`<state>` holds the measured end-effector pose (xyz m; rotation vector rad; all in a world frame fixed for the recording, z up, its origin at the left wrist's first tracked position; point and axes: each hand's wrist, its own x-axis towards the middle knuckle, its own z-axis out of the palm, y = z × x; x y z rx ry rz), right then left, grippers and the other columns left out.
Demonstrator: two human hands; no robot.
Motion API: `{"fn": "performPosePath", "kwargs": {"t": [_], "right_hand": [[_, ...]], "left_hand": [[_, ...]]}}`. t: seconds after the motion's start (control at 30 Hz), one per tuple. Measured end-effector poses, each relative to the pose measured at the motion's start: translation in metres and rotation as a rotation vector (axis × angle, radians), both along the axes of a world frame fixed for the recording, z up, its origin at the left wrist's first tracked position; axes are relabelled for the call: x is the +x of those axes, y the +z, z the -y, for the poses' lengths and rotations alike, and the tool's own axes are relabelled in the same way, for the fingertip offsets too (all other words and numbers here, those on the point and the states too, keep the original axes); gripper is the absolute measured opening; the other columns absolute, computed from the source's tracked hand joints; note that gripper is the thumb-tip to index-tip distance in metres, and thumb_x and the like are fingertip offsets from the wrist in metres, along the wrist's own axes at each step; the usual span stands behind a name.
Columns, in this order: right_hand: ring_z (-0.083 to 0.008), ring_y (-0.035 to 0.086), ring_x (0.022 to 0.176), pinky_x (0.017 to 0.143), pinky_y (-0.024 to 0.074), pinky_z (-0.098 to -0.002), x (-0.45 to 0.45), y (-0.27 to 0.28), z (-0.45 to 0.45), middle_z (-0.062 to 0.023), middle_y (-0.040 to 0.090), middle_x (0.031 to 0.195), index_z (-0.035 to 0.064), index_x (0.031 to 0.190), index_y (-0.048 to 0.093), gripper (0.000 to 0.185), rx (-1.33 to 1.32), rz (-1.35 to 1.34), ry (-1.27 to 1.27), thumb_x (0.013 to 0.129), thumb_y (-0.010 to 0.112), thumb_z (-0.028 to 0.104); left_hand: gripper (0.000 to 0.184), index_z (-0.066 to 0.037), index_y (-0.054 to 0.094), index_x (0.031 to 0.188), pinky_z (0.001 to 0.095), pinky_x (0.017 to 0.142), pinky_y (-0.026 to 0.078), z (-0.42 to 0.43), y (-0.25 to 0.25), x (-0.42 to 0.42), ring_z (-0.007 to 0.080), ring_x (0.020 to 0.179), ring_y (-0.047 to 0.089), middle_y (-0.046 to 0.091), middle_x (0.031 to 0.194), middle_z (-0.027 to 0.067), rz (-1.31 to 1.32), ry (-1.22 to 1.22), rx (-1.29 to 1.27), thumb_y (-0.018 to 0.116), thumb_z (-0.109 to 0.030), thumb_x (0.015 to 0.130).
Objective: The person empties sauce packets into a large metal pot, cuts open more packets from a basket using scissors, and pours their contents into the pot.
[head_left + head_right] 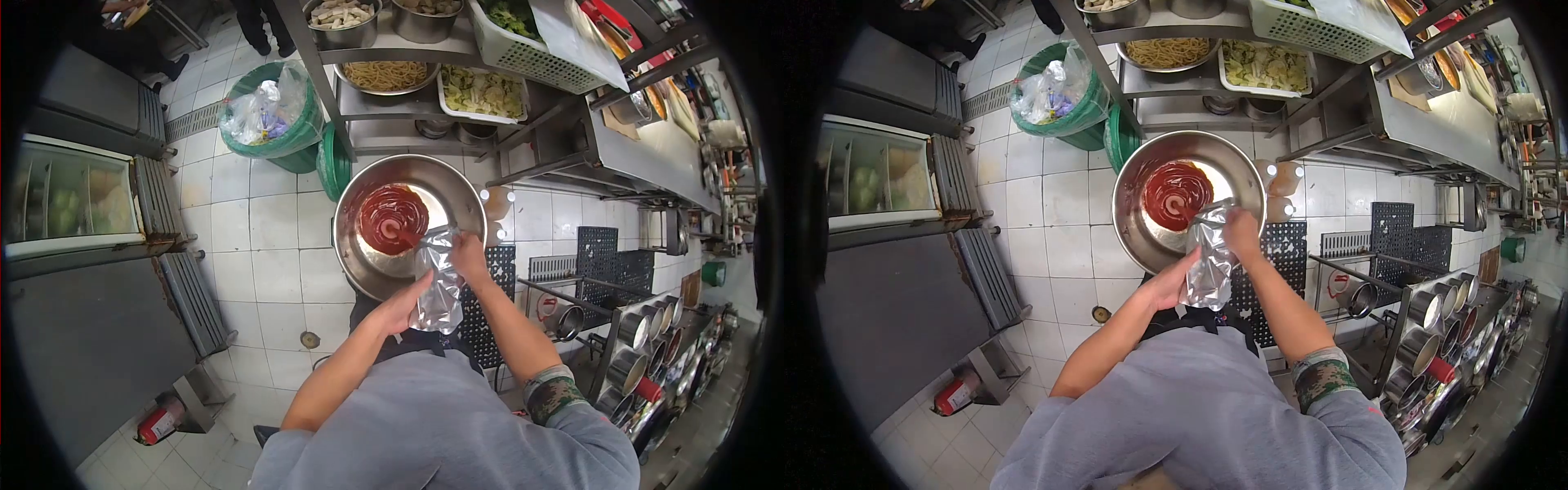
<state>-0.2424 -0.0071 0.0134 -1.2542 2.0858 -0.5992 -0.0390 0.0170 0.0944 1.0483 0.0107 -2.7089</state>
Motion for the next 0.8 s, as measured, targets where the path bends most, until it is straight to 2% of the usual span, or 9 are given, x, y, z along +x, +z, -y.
{"fn": "performPosePath", "kwargs": {"t": [0.07,0.1,0.2,0.3,0.4,0.43,0.57,0.67,0.8], "right_hand": [[-0.05,0.059,0.082,0.076,0.0468,-0.0556,0.019,0.029,0.009,-0.0317,0.061,0.082,-0.0033,0.081,0.062,0.019,0.011,-0.053,-0.006,0.087,0.05,0.01],[-0.0493,0.06,0.081,0.075,0.0477,-0.0547,0.023,0.027,0.01,-0.0309,0.062,0.08,-0.0032,0.083,0.063,0.018,-0.029,-0.056,-0.014,0.086,0.051,0.01],[-0.0488,0.06,0.083,0.072,0.0475,-0.0547,0.025,0.025,0.011,-0.0319,0.061,0.081,-0.0041,0.081,0.062,0.018,-0.088,-0.061,0.016,0.085,0.052,0.01],[-0.0438,0.065,0.076,0.067,0.0488,-0.0539,0.023,0.017,0.007,-0.0256,0.066,0.081,-0.0023,0.085,0.063,0.018,-0.004,-0.095,-0.044,0.086,0.054,0.012],[-0.0333,0.068,0.08,0.066,0.0495,-0.0533,0.006,0.014,0.018,-0.015,0.07,0.09,0.0018,0.093,0.064,0.018,0.376,0.72,-0.435,0.087,0.058,0.017],[-0.0263,0.067,0.089,0.072,0.0524,-0.0508,-0.003,0.018,0.019,-0.0084,0.068,0.101,0.0062,0.108,0.062,0.023,0.47,0.882,-0.404,0.091,0.058,0.021],[-0.0267,0.066,0.098,0.088,0.0537,-0.048,0.007,0.068,0.02,-0.0117,0.066,0.108,0.005,0.121,0.056,0.031,0.7,1.458,-0.386,0.096,0.056,0.024],[-0.0269,0.066,0.098,0.085,0.055,-0.0473,0.007,0.045,0.005,-0.0131,0.066,0.108,0.0019,0.119,0.055,0.033,0.741,1.388,-0.193,0.094,0.059,0.022],[-0.0264,0.066,0.082,0.072,0.057,-0.0468,0.027,0.012,-0.012,-0.0134,0.066,0.095,-0.0014,0.107,0.062,0.023,0.693,1.16,-0.323,0.086,0.067,0.004]], "left_hand": [[0.042,-0.005,0.057,0.119,0.0346,0.083,0.057,0.0,-0.005,-0.007,0.0184,0.095,0.067,0.067,0.105,0.0084,0.085,-0.062,0.022,0.054,-0.041,0.097],[0.04,-0.002,0.059,0.116,0.0343,0.075,0.058,-0.001,-0.003,-0.009,0.0182,0.086,0.068,0.067,0.101,0.0083,0.114,-0.045,0.034,0.06,-0.036,0.095],[0.032,-0.001,0.062,0.11,0.0336,0.071,0.057,-0.005,-0.008,-0.009,0.0174,0.083,0.068,0.068,0.098,0.0078,0.189,-0.052,-0.077,0.065,-0.028,0.091],[0.026,-0.001,0.064,0.108,0.0309,0.069,0.056,-0.007,-0.021,-0.005,0.0161,0.08,0.067,0.068,0.095,0.0068,0.214,-0.057,-0.104,0.067,-0.016,0.088],[0.024,-0.001,0.064,0.107,0.0285,0.066,0.054,-0.015,-0.028,-0.002,0.0138,0.076,0.065,0.067,0.091,0.0052,0.213,-0.032,-0.165,0.065,-0.013,0.087],[0.023,-0.001,0.064,0.107,0.0282,0.065,0.053,-0.02,-0.034,0.0,0.0132,0.075,0.065,0.067,0.089,0.0048,0.202,-0.029,-0.211,0.065,-0.013,0.087],[0.023,-0.002,0.065,0.105,0.0272,0.058,0.05,-0.019,-0.027,0.009,0.0114,0.069,0.063,0.066,0.084,0.0034,0.2,-0.08,-0.264,0.064,-0.013,0.086],[0.021,-0.002,0.066,0.101,0.0265,0.055,0.047,-0.016,-0.028,0.014,0.0107,0.065,0.062,0.065,0.079,0.0026,0.237,-0.139,-0.297,0.064,-0.013,0.084],[0.02,-0.002,0.068,0.098,0.0272,0.054,0.047,-0.017,-0.07,0.019,0.0112,0.065,0.062,0.066,0.079,0.0035,0.304,-0.269,-0.354,0.065,-0.017,0.085]]}}
